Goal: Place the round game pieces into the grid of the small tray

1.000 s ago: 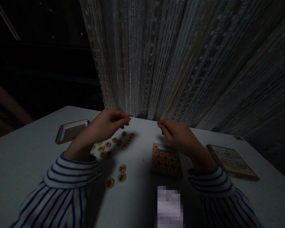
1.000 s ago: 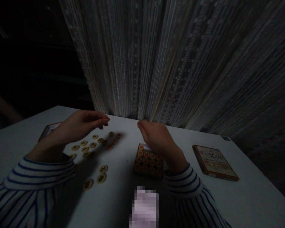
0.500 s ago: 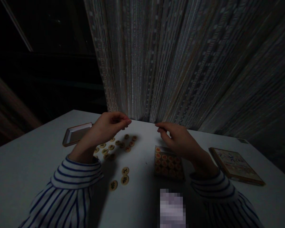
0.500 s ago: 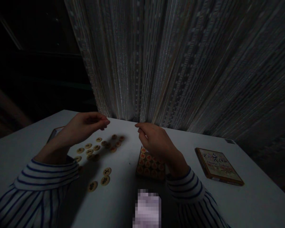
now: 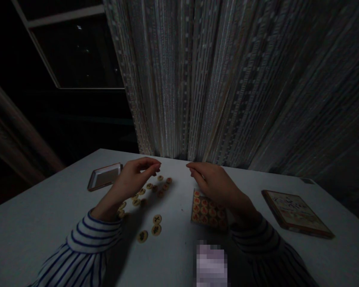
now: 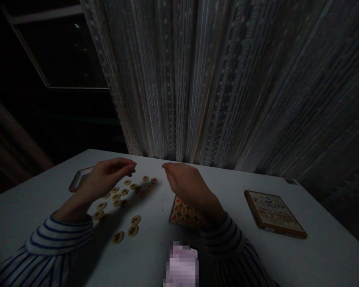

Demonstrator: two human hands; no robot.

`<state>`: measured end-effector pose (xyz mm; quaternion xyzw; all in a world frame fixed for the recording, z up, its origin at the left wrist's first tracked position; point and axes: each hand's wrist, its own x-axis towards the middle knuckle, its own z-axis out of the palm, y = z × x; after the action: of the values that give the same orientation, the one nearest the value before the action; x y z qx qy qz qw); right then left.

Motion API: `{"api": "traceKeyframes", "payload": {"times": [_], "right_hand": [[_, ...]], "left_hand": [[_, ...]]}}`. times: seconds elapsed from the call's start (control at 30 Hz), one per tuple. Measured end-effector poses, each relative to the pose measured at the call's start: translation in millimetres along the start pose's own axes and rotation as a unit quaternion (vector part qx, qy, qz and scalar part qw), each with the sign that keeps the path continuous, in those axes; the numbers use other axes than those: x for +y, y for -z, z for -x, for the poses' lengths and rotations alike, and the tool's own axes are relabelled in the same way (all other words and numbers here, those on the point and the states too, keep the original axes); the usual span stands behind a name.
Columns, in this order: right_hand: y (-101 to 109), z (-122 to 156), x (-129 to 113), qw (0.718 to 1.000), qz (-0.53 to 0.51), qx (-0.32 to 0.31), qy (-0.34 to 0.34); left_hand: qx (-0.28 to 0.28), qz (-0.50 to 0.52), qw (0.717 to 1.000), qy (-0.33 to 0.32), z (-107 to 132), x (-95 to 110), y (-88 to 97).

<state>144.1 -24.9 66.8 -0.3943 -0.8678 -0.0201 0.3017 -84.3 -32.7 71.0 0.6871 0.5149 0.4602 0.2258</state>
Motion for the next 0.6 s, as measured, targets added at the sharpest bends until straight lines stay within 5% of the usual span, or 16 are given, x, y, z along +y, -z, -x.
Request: {"api": "traceKeyframes", "payload": {"times": [0.33,0.6], "right_hand": [[0,1,3,1.000,0.000,0.009,-0.012],[1,0,-4,0.998,-0.017,0.017,-0.056]], "left_hand": [[0.187,-0.066,0.977,0.074,42,-54,-0.6],[0.208,-0.128,0.969,0.033,51,-76,5.2]]}}
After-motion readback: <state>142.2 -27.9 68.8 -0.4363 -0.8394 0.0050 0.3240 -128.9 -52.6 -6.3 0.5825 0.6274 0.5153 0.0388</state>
